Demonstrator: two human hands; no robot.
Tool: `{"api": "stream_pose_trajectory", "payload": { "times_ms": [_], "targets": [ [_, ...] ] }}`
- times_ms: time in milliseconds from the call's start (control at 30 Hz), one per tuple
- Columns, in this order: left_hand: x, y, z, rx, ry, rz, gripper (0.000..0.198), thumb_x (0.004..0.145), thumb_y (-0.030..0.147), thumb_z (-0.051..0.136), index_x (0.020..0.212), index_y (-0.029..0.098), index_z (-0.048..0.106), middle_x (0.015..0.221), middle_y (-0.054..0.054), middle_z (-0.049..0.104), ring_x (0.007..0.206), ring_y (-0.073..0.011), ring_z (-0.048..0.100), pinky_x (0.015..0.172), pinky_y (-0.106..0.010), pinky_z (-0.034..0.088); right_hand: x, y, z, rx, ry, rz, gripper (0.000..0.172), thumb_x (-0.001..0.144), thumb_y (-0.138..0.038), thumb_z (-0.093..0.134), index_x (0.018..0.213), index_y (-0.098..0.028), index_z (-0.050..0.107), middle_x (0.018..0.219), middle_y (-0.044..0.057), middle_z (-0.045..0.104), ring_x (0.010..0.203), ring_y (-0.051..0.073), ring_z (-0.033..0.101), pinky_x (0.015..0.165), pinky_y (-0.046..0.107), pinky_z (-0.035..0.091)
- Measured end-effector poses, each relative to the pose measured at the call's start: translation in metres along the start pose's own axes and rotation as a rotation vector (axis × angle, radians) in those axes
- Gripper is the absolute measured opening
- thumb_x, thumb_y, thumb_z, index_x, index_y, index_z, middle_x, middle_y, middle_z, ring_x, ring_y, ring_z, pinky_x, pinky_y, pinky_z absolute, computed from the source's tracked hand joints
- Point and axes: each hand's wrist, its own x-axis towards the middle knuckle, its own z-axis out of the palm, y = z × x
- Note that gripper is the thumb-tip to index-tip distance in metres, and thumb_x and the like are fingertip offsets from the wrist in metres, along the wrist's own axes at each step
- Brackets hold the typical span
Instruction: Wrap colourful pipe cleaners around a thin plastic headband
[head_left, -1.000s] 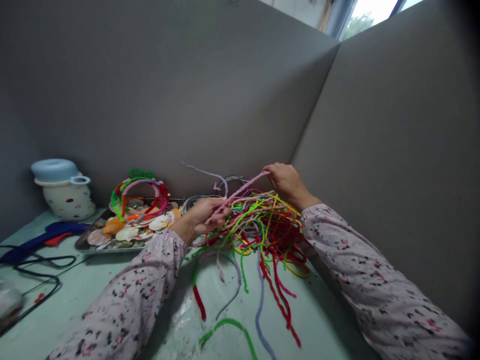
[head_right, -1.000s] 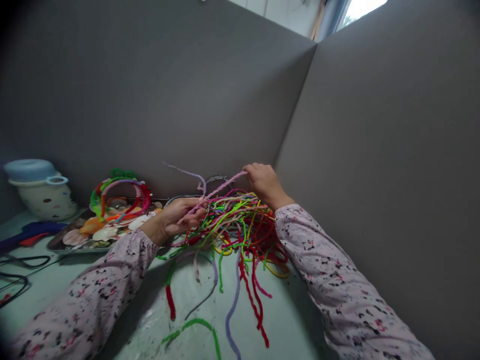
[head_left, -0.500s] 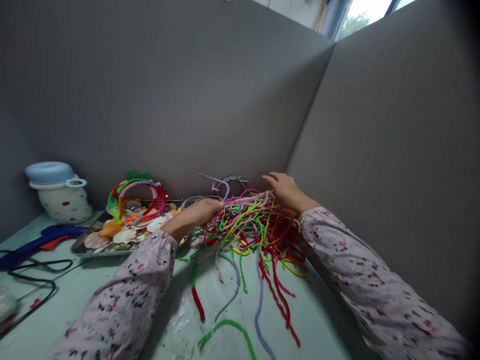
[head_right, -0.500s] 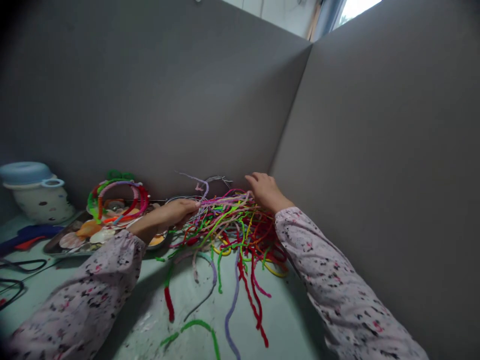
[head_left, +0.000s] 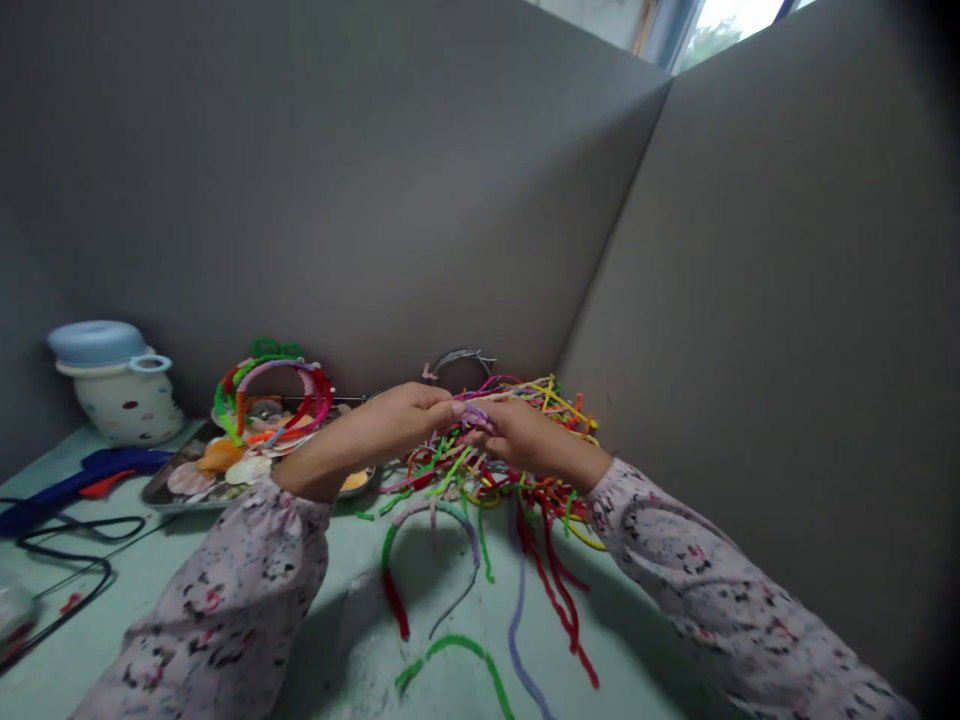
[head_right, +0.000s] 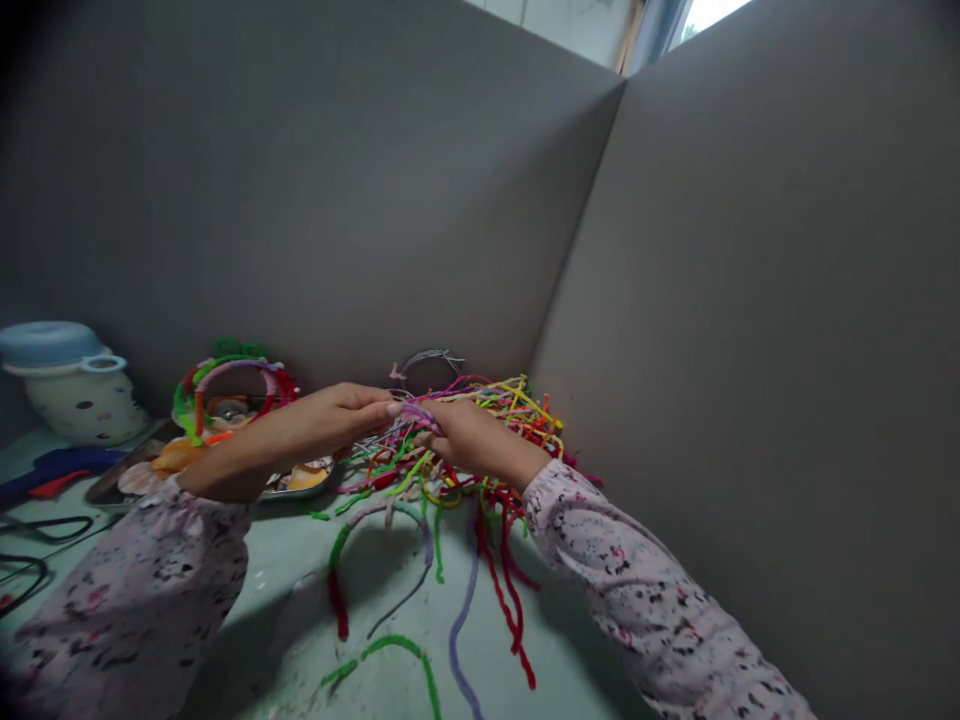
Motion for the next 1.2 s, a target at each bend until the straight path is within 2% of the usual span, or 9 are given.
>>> {"api": "stream_pose_trajectory", "payload": {
  "times_ms": [67, 267, 467, 567, 700, 800, 900, 1033, 1200],
  "targets": [
    [-0.004, 0.000, -0.009, -0.018, 0.010, -0.040, 0.026, 0.073, 0.035, 0.067, 0.054, 0.019, 0.060, 0.043, 0.002, 0.039, 0.039, -0.0086, 0.027, 0.040, -0.023, 0.016, -0.013, 0.015, -0.001, 0.242, -0.059, 0.128, 0.022, 0.092, -0.032, 0.043, 0.086, -0.019, 0.059, 0.069, -0.001, 0.055, 0.059, 0.012, 0.048, 0.058, 0.026, 0.040],
    [-0.003, -0.016, -0.029, -0.066, -0.063, -0.074, 0.027, 0.075, 0.041, 0.066, 0.060, 0.019, 0.062, 0.046, 0.001, 0.041, 0.040, -0.0093, 0.031, 0.040, -0.023, 0.020, -0.065, 0.022, -0.025, 0.782, -0.127, 0.368, 0.038, 0.090, -0.057, 0.043, 0.083, -0.020, 0.048, 0.058, -0.008, 0.028, 0.046, 0.008, 0.022, 0.042, 0.021, 0.023],
    [0.018, -0.034, -0.012, 0.065, -0.110, 0.032, 0.027, 0.072, 0.033, 0.068, 0.051, 0.019, 0.058, 0.047, 0.002, 0.044, 0.044, -0.0093, 0.032, 0.045, -0.022, 0.020, -0.062, 0.049, -0.040, 0.375, -0.174, 0.333, 0.039, 0.089, -0.055, 0.046, 0.082, -0.018, 0.058, 0.063, -0.004, 0.045, 0.051, 0.009, 0.034, 0.047, 0.021, 0.027],
    [0.047, -0.048, -0.005, 0.197, 0.074, 0.190, 0.023, 0.074, 0.033, 0.062, 0.056, 0.020, 0.065, 0.050, 0.002, 0.050, 0.046, -0.0104, 0.038, 0.049, -0.022, 0.026, -0.038, 0.080, -0.046, 0.107, -0.044, 0.297, 0.037, 0.092, -0.047, 0.041, 0.090, -0.020, 0.066, 0.070, -0.001, 0.058, 0.059, 0.012, 0.046, 0.055, 0.023, 0.034],
    [0.093, -0.061, -0.006, 0.371, 0.270, 0.229, 0.017, 0.075, 0.029, 0.060, 0.069, 0.020, 0.073, 0.057, -0.002, 0.061, 0.051, -0.0136, 0.048, 0.057, -0.024, 0.032, -0.004, 0.121, -0.056, -0.429, 0.141, 0.232, 0.026, 0.091, -0.030, 0.048, 0.102, -0.020, 0.069, 0.089, 0.007, 0.067, 0.080, 0.017, 0.057, 0.072, 0.027, 0.039],
    [0.115, -0.074, -0.003, 0.462, 0.391, 0.231, 0.015, 0.075, 0.027, 0.062, 0.077, 0.022, 0.076, 0.067, -0.007, 0.067, 0.064, -0.0185, 0.057, 0.066, -0.027, 0.036, 0.013, 0.142, -0.054, -0.692, 0.163, 0.220, 0.027, 0.092, -0.031, 0.048, 0.108, -0.023, 0.069, 0.093, 0.009, 0.068, 0.088, 0.019, 0.058, 0.079, 0.029, 0.039],
    [0.123, -0.092, 0.008, 0.530, 0.416, 0.184, 0.016, 0.075, 0.029, 0.062, 0.079, 0.023, 0.076, 0.078, -0.011, 0.069, 0.080, -0.0237, 0.061, 0.076, -0.030, 0.039, 0.020, 0.152, -0.039, -0.673, 0.093, 0.297, 0.027, 0.091, -0.033, 0.051, 0.109, -0.023, 0.070, 0.100, 0.011, 0.068, 0.091, 0.020, 0.059, 0.079, 0.031, 0.042],
    [0.122, -0.105, 0.020, 0.585, 0.465, 0.100, 0.022, 0.071, 0.032, 0.067, 0.086, 0.019, 0.076, 0.093, -0.017, 0.069, 0.100, -0.0309, 0.058, 0.088, -0.036, 0.038, 0.018, 0.155, -0.025, -0.427, 0.050, 0.367, 0.036, 0.084, -0.023, 0.058, 0.119, -0.016, 0.064, 0.115, 0.013, 0.065, 0.102, 0.021, 0.060, 0.089, 0.030, 0.044],
    [0.114, -0.093, 0.019, 0.791, 0.372, -0.037, 0.037, 0.075, 0.029, 0.059, 0.110, 0.022, 0.069, 0.112, -0.015, 0.065, 0.107, -0.0307, 0.055, 0.093, -0.041, 0.039, 0.005, 0.141, -0.050, -0.193, 0.256, 0.425, 0.048, 0.078, -0.015, 0.056, 0.125, -0.017, 0.059, 0.130, 0.011, 0.056, 0.117, 0.022, 0.053, 0.098, 0.033, 0.041]
  ]
}}
